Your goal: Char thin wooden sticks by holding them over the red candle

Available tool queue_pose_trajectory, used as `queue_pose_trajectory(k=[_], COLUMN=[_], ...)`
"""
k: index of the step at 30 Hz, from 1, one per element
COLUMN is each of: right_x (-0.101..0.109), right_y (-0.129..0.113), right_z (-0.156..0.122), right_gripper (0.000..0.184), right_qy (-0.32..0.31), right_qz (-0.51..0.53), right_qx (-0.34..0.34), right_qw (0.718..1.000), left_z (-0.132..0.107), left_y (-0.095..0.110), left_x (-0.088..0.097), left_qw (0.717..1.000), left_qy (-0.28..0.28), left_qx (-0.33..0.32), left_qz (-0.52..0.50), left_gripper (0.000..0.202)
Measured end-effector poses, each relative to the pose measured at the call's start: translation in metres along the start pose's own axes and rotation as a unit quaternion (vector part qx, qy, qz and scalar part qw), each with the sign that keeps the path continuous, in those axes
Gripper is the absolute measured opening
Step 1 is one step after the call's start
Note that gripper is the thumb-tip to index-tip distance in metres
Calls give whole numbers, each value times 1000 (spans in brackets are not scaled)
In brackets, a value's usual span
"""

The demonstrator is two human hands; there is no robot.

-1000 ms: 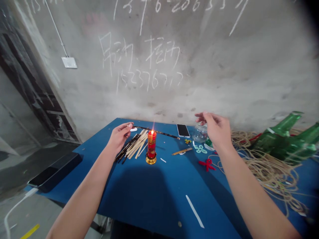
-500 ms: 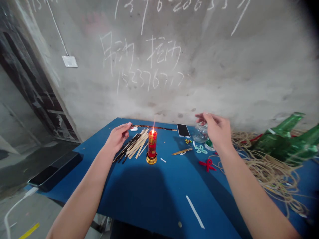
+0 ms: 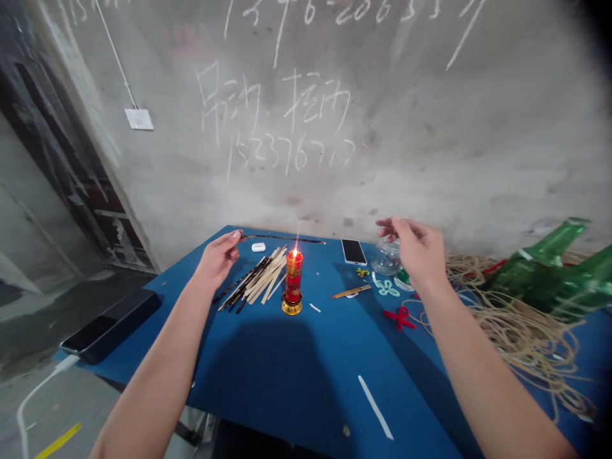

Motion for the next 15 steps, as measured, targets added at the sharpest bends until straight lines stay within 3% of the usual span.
queue_pose_trajectory(k=[15], right_x=[-1], right_y=[-4], right_z=[-2], right_gripper=[35], right_qy=[-9], right_qz=[6], right_qx=[-8], right_qw=[1000], left_z=[18], left_y=[-5], left_x=[39], left_qw=[999], left_qy=[4], left_qx=[-10], left_qz=[-39], left_gripper=[41])
Point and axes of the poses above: each hand's wrist, its own z-axis towards the middle knuckle, its own x-axis out of the back of the hand, y = z × x, the point moved 5 cm from there along z, towards the middle knuckle, and after that the axes turned 5 degrees about z, right-handed, at the moved point
